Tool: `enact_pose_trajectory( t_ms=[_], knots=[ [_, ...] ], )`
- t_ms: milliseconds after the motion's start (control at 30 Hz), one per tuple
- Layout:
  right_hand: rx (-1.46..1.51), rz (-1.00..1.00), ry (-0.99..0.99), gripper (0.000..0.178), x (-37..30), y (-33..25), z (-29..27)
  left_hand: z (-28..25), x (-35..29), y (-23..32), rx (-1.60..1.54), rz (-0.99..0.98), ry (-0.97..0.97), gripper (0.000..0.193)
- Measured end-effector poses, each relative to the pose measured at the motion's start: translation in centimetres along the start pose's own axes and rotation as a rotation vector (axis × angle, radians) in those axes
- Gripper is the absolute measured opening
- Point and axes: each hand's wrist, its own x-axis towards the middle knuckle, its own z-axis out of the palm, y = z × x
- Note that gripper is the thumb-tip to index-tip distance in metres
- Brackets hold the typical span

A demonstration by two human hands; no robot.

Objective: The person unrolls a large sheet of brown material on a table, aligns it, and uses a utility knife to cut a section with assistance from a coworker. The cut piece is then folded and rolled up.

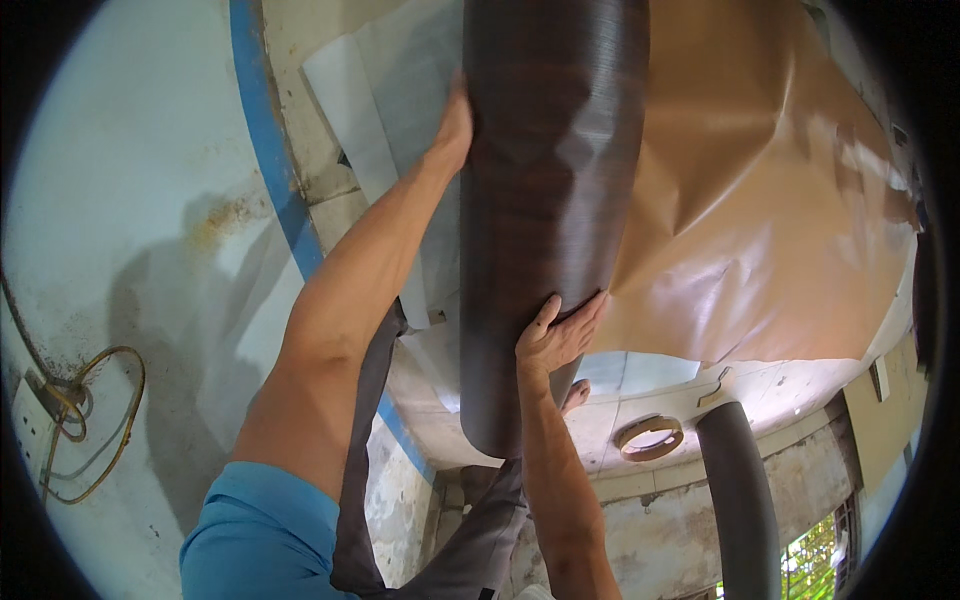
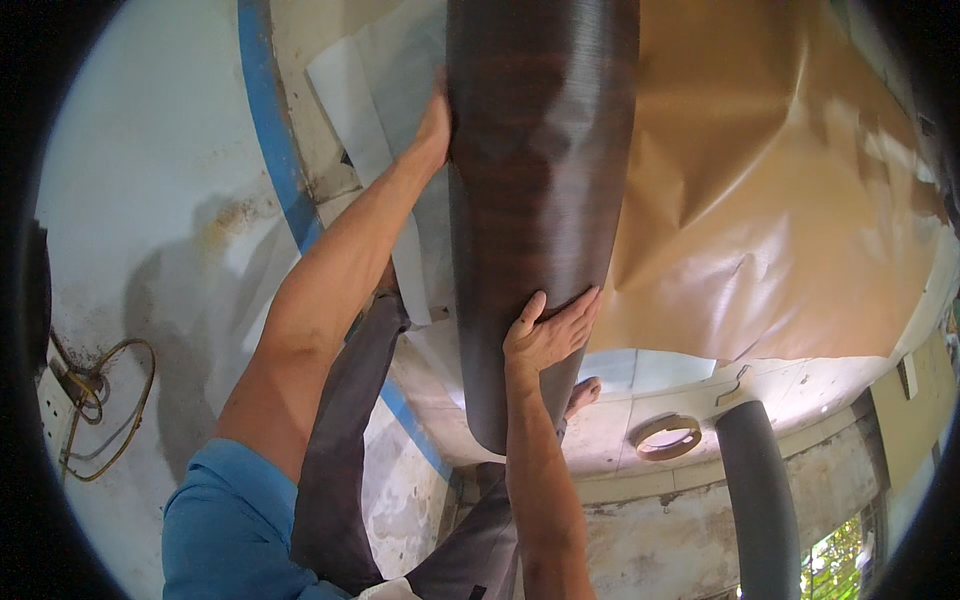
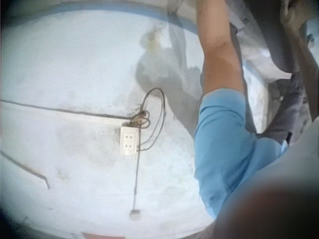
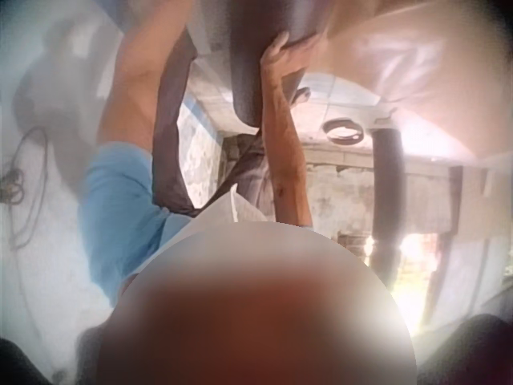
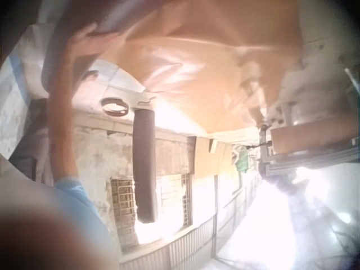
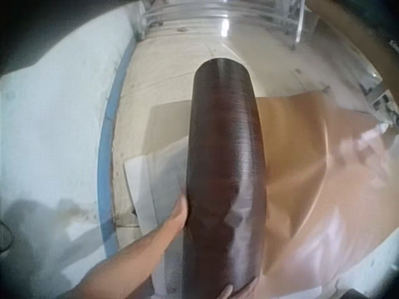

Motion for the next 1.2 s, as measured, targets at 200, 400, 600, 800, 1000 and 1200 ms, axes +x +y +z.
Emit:
enact_pose_trajectory(
  t_ms=[200, 400, 600, 800, 1000, 1200],
  knots=[
    [-0.102, 0.062, -0.092, 0.075, 2.5, -4.7, -2.8, 3.0, -7.8, -3.6, 0.733, 0.356, 0.19, 0.074],
    [-0.044, -0.324, -0.01, 0.09, 17.2, -22.0, -1.9, 5.7, -10.8, -3.0, 1.081, 0.521, 0.207, 0.089],
    [-0.23, -0.267, 0.128, 0.107, 21.0, -26.1, 0.0, -0.1, -10.9, -0.2, 0.823, 0.517, -0.202, 0.082],
    [-0.251, -0.268, 0.124, 0.108, 21.1, -26.4, -0.7, -9.2, -6.4, 11.2, 0.908, 0.316, -0.161, 0.061],
    [-0.197, -0.193, 0.005, 0.107, 21.8, -27.1, -2.4, -6.6, 4.2, 30.6, 1.222, 0.719, -0.167, 0.059],
    [-0.124, -0.156, -0.096, 0.107, 24.8, -27.1, -3.2, 8.9, 20.4, 41.9, 1.302, 1.123, -0.139, 0.071]
  ],
)
